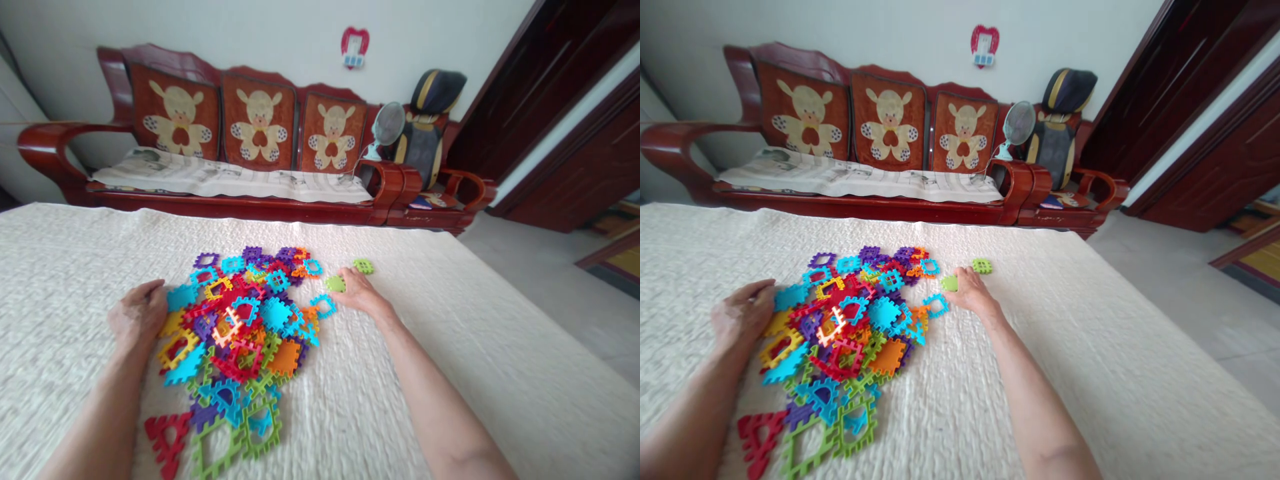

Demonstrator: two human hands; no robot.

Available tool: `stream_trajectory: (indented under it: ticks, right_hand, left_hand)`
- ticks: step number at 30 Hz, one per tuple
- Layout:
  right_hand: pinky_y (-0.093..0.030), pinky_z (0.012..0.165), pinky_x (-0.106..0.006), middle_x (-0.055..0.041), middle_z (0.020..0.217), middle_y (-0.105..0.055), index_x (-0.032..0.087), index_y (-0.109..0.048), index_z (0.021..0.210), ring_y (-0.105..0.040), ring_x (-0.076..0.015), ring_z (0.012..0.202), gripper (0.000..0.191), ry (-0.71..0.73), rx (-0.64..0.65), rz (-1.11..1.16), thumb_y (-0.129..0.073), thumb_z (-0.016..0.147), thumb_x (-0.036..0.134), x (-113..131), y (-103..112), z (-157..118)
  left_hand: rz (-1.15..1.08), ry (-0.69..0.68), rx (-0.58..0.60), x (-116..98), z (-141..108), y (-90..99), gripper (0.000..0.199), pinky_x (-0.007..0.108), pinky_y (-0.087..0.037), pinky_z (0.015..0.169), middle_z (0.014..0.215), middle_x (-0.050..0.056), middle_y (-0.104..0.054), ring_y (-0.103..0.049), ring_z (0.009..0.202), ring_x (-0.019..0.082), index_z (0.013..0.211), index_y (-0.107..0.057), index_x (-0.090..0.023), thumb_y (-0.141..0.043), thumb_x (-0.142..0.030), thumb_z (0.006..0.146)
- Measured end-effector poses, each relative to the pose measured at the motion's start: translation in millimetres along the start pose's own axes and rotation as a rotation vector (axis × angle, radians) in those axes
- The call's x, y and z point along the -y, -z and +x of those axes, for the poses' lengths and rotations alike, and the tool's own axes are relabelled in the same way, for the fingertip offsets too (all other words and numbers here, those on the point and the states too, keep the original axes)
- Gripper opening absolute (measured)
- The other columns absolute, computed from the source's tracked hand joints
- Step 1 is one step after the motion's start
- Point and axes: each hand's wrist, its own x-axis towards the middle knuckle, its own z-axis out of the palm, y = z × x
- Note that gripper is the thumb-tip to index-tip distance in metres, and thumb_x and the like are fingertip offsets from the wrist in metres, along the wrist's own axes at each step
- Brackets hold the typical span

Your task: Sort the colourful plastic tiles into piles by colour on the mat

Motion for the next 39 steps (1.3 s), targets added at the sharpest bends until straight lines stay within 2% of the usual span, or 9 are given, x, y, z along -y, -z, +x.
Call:
stream_trajectory:
  ticks: [4,8,10,14,17,24,30,35,39]
  right_hand:
    - [-0.047,0.090,-0.029,-0.0123,0.109,-0.066,0.015,-0.066,0.107,-0.063,-0.0243,0.102,0.038,-0.002,0.005,0.004,-0.073,0.072,0.027,2,4,-1]
    - [-0.049,0.088,-0.029,-0.0089,0.101,-0.069,0.015,-0.068,0.106,-0.065,-0.0223,0.096,0.036,0.011,-0.037,0.079,-0.071,0.071,0.023,-12,13,5]
    - [-0.050,0.090,-0.031,-0.0099,0.102,-0.069,0.014,-0.069,0.106,-0.065,-0.0226,0.097,0.035,-0.013,-0.139,0.095,-0.069,0.072,0.022,-25,17,11]
    - [-0.049,0.098,-0.036,-0.0131,0.110,-0.069,0.015,-0.070,0.104,-0.064,-0.0243,0.105,0.031,-0.095,-0.422,0.129,-0.064,0.074,0.020,-60,17,24]
    - [-0.049,0.100,-0.039,-0.0111,0.105,-0.070,0.017,-0.070,0.098,-0.064,-0.0247,0.105,0.027,-0.129,-0.521,0.182,-0.062,0.073,0.019,-81,7,31]
    - [-0.049,0.100,-0.040,-0.0109,0.106,-0.070,0.018,-0.070,0.094,-0.063,-0.0247,0.105,0.026,-0.110,-0.532,0.201,-0.059,0.072,0.022,-89,-14,34]
    - [-0.049,0.099,-0.040,-0.0124,0.103,-0.069,0.016,-0.070,0.094,-0.062,-0.0257,0.100,0.026,-0.160,-0.517,0.176,-0.059,0.074,0.028,-89,-16,35]
    - [-0.046,0.102,-0.040,-0.0126,0.107,-0.066,0.016,-0.069,0.101,-0.060,-0.0268,0.106,0.032,-0.184,-0.561,0.174,-0.064,0.073,0.032,-86,-15,32]
    - [-0.047,0.102,-0.038,-0.0125,0.111,-0.063,0.016,-0.067,0.104,-0.060,-0.0257,0.105,0.035,-0.192,-0.510,0.178,-0.063,0.074,0.032,-82,-14,29]
  left_hand:
    - [0.021,0.037,0.014,0,3,0.3,0.050,0.050,-0.046,0.109,0.131,0.010,-0.066,-0.060,0.123,0.037,0.116,-0.074,-0.021,-0.045,-0.041,0.081]
    - [0.039,0.046,0.023,1,5,0.0,0.051,0.048,-0.045,0.110,0.134,0.006,-0.064,-0.060,0.123,0.036,0.114,-0.075,-0.024,-0.043,-0.044,0.080]
    - [0.042,0.045,0.013,2,5,-0.1,0.051,0.047,-0.044,0.111,0.135,0.004,-0.064,-0.060,0.124,0.035,0.112,-0.076,-0.025,-0.043,-0.045,0.079]
    - [0.039,0.035,0.009,0,5,1.0,0.053,0.048,-0.044,0.112,0.135,0.006,-0.063,-0.059,0.125,0.036,0.112,-0.076,-0.024,-0.043,-0.046,0.077]
    - [0.043,0.042,0.027,-3,3,2.3,0.055,0.047,-0.043,0.113,0.135,0.007,-0.063,-0.058,0.126,0.035,0.114,-0.075,-0.024,-0.042,-0.047,0.077]
    - [0.049,0.035,0.024,-2,5,1.7,0.053,0.050,-0.044,0.110,0.135,0.008,-0.063,-0.060,0.123,0.037,0.113,-0.076,-0.023,-0.043,-0.045,0.078]
    - [0.070,0.033,0.033,-2,5,2.5,0.054,0.050,-0.045,0.109,0.135,0.009,-0.063,-0.060,0.123,0.037,0.115,-0.075,-0.021,-0.043,-0.044,0.078]
    - [0.052,0.026,0.032,1,6,0.3,0.050,0.051,-0.047,0.108,0.131,0.008,-0.066,-0.061,0.121,0.037,0.113,-0.075,-0.023,-0.045,-0.044,0.078]
    - [0.036,0.026,0.015,5,6,-2.0,0.049,0.051,-0.044,0.110,0.133,0.007,-0.066,-0.060,0.123,0.037,0.112,-0.075,-0.025,-0.047,-0.046,0.078]
